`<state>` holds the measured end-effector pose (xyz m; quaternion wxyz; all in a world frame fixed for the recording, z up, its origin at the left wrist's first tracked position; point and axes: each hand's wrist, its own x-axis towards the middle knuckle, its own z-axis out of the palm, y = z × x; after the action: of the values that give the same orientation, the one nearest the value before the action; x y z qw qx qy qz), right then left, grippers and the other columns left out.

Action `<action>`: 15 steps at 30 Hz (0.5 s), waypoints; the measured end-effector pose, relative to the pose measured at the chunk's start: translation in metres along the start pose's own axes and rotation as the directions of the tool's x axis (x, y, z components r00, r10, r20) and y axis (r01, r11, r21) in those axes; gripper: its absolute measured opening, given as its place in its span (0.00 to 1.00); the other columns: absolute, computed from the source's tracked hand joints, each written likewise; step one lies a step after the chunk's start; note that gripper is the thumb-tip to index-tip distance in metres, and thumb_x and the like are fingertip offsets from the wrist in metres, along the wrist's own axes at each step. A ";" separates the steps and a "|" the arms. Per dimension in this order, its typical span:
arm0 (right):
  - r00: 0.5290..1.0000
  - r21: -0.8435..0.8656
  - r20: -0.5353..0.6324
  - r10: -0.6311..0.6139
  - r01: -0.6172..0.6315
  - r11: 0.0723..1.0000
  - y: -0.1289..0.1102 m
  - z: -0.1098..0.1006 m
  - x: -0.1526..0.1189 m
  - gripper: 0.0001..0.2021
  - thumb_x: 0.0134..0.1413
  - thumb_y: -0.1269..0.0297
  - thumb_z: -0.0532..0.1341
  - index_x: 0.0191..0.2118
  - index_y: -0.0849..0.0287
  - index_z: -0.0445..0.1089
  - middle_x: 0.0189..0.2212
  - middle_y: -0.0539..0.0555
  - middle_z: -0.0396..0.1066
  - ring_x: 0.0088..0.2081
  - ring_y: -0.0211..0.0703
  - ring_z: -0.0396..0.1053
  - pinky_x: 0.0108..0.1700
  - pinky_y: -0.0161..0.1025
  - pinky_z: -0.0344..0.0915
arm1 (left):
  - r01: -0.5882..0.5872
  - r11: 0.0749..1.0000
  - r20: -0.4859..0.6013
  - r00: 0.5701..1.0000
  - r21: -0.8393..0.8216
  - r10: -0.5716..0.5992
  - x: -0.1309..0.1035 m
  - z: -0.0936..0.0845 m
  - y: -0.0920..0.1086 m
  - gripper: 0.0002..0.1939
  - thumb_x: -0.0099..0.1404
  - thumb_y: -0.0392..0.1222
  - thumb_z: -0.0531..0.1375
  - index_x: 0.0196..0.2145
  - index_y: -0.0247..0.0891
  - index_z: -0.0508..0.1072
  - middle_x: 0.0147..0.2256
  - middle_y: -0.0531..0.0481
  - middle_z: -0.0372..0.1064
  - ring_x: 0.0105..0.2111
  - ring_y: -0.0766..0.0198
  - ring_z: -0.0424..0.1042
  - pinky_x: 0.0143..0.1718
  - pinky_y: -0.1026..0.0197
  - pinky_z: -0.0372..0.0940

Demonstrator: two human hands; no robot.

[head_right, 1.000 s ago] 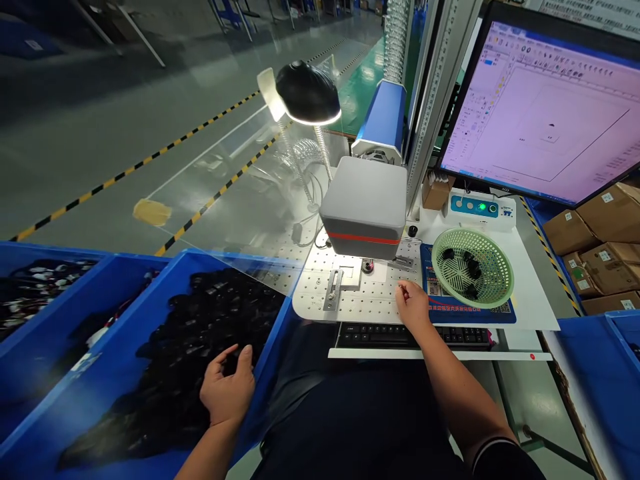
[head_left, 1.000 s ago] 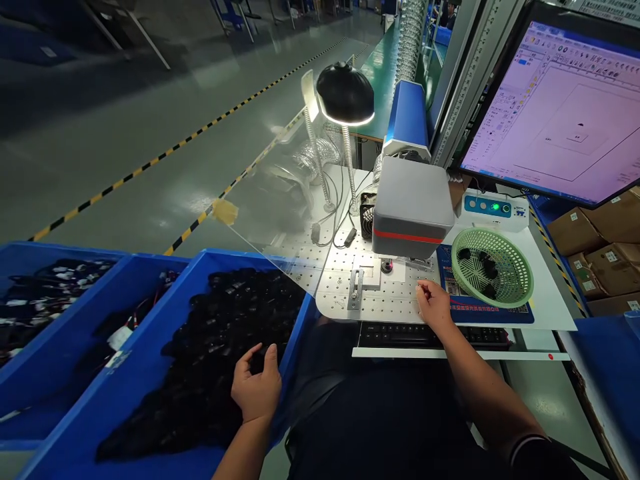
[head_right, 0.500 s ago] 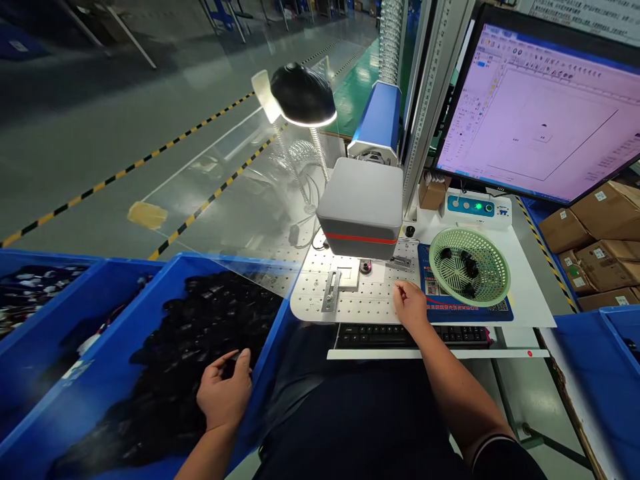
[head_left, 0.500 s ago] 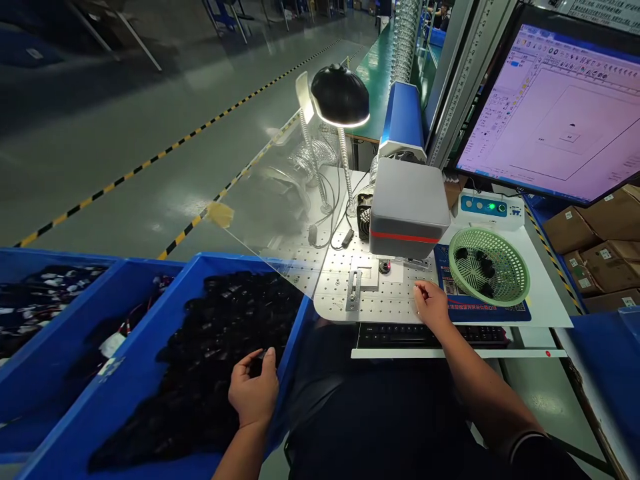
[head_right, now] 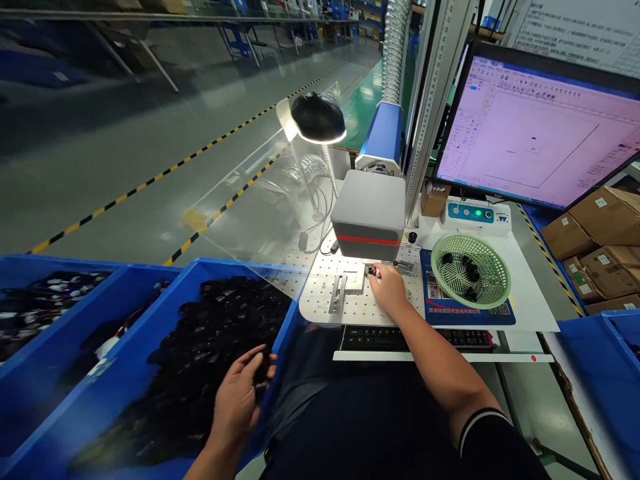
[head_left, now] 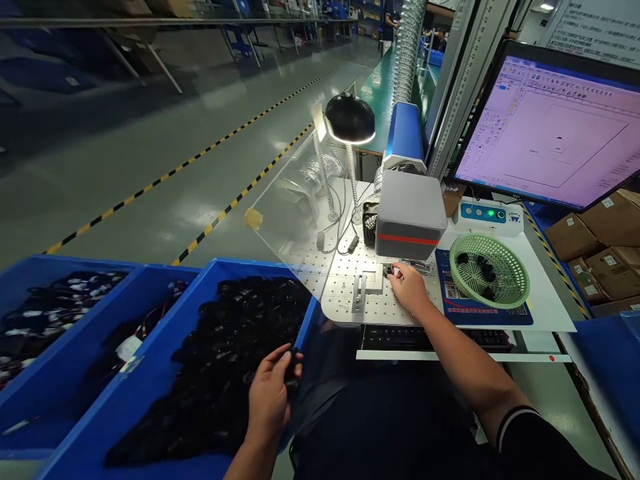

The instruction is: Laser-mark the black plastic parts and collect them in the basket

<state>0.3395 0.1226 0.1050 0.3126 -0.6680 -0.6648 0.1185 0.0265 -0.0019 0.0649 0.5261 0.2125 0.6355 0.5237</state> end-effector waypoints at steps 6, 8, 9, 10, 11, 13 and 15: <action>0.999 0.000 0.037 -0.040 0.040 0.999 -0.010 0.006 0.012 0.09 0.59 0.66 0.57 0.38 0.59 0.76 0.35 0.57 0.75 0.39 0.48 0.71 0.43 0.42 0.66 | 0.320 0.930 0.403 0.887 -0.182 -0.226 -0.030 0.021 0.018 0.26 0.61 0.60 0.63 0.46 0.35 0.71 0.33 0.49 0.71 0.21 0.71 0.62 0.17 0.69 0.54; 0.999 0.012 0.009 -0.042 0.042 0.999 -0.006 -0.003 0.008 0.09 0.59 0.65 0.58 0.35 0.58 0.75 0.34 0.57 0.76 0.38 0.48 0.71 0.43 0.43 0.67 | 0.411 0.884 0.481 0.835 -0.223 -0.267 -0.034 0.024 0.017 0.24 0.64 0.59 0.62 0.45 0.34 0.71 0.32 0.49 0.70 0.20 0.73 0.61 0.16 0.70 0.53; 0.999 0.027 -0.026 -0.043 0.044 0.999 -0.002 -0.011 0.006 0.09 0.60 0.63 0.58 0.35 0.58 0.75 0.34 0.56 0.76 0.37 0.48 0.71 0.42 0.43 0.67 | 0.448 0.862 0.513 0.811 -0.237 -0.280 -0.034 0.025 0.015 0.24 0.65 0.59 0.61 0.44 0.34 0.72 0.31 0.49 0.69 0.20 0.73 0.60 0.15 0.71 0.52; 0.997 0.046 -0.071 -0.042 0.045 0.998 0.003 -0.021 0.003 0.10 0.60 0.60 0.58 0.35 0.58 0.75 0.33 0.56 0.76 0.35 0.47 0.71 0.42 0.44 0.67 | 0.478 0.843 0.543 0.789 -0.246 -0.288 -0.034 0.026 0.013 0.24 0.66 0.59 0.60 0.43 0.33 0.72 0.31 0.49 0.68 0.20 0.73 0.60 0.15 0.71 0.51; 0.991 0.067 -0.127 -0.034 0.043 0.997 0.009 -0.033 0.000 0.11 0.60 0.57 0.59 0.36 0.58 0.75 0.33 0.56 0.76 0.34 0.47 0.72 0.41 0.44 0.68 | 0.501 0.828 0.573 0.767 -0.253 -0.289 -0.034 0.027 0.011 0.24 0.65 0.60 0.60 0.41 0.33 0.73 0.30 0.49 0.68 0.19 0.74 0.59 0.14 0.71 0.51; 0.964 0.082 -0.265 0.004 0.019 0.996 0.023 -0.061 -0.004 0.15 0.60 0.52 0.60 0.40 0.60 0.75 0.33 0.57 0.76 0.32 0.46 0.71 0.39 0.44 0.69 | 0.528 0.808 0.632 0.726 -0.261 -0.270 -0.034 0.029 0.009 0.27 0.64 0.64 0.59 0.35 0.33 0.73 0.29 0.49 0.66 0.19 0.74 0.58 0.15 0.71 0.51; 0.902 0.029 -0.431 0.040 -0.031 0.999 0.034 -0.090 -0.008 0.18 0.61 0.50 0.60 0.44 0.61 0.74 0.33 0.58 0.75 0.31 0.47 0.71 0.38 0.46 0.69 | 0.543 0.799 0.671 0.696 -0.258 -0.256 -0.036 0.033 0.009 0.29 0.63 0.67 0.58 0.30 0.33 0.71 0.28 0.49 0.65 0.20 0.74 0.57 0.15 0.71 0.52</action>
<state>0.4180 0.0947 0.1529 0.4566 -0.6864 -0.5656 -0.0194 0.0663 -0.0132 0.0922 0.8377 0.0969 0.3292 0.4248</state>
